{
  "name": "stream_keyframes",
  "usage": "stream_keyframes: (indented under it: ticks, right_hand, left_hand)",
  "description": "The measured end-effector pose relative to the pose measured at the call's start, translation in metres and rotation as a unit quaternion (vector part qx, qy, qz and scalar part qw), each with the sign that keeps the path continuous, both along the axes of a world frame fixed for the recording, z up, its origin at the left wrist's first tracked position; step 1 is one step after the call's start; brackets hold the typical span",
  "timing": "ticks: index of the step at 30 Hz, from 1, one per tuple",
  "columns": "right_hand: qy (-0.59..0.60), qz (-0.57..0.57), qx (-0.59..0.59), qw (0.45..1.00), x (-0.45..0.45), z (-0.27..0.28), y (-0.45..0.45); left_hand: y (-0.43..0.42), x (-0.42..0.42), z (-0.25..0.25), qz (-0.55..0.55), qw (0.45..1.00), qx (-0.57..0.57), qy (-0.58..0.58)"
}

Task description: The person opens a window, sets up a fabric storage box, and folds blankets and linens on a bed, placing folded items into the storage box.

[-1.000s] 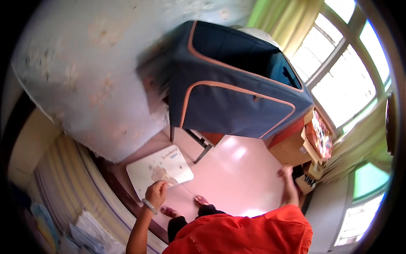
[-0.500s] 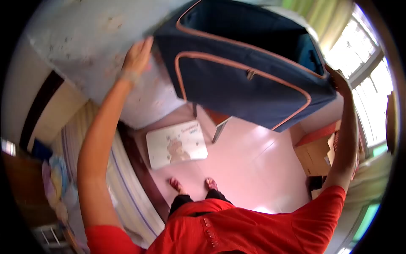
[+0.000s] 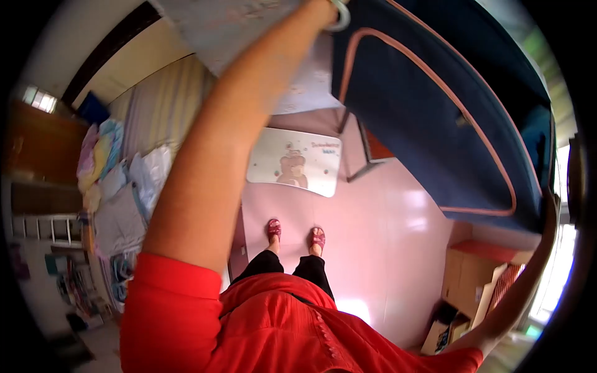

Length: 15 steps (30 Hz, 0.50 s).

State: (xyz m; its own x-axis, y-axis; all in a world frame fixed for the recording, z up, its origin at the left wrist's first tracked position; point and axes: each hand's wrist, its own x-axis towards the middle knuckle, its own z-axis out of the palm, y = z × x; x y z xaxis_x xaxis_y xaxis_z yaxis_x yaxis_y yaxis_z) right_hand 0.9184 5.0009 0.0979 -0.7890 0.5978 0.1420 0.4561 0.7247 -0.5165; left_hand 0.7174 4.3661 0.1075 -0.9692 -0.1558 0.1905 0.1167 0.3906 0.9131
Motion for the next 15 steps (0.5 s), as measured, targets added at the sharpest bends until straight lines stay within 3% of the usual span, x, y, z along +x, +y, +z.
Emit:
stream_keyframes:
  ticks: [1,2,3,4,6,8,15]
  right_hand:
    - [0.040,0.003,0.002,0.999,0.003,-0.003,-0.002]
    - [0.066,0.024,0.010,0.998,0.015,-0.003,-0.010]
    - [0.086,0.046,0.019,0.995,0.027,-0.001,-0.019]
    - [0.102,0.069,0.026,0.992,0.037,0.001,-0.029]
    - [0.129,0.110,0.044,0.985,0.061,0.009,-0.054]
    - [0.152,0.149,0.065,0.975,0.096,0.019,-0.083]
    - [0.189,0.292,0.164,0.923,0.208,0.035,-0.179]
  left_hand:
    - [-0.004,0.022,0.003,-0.032,0.997,0.072,-0.016]
    - [-0.019,0.002,-0.031,-0.103,0.960,0.243,-0.092]
    - [-0.011,0.046,-0.012,-0.047,0.967,0.247,-0.048]
    - [-0.016,0.071,-0.005,-0.057,0.964,0.255,-0.056]
    - [-0.025,0.107,-0.012,0.077,0.960,0.269,-0.014]
    - [-0.057,0.149,-0.029,-0.011,0.957,0.291,-0.007]
    - [-0.160,0.293,-0.076,0.037,0.850,0.519,0.084]
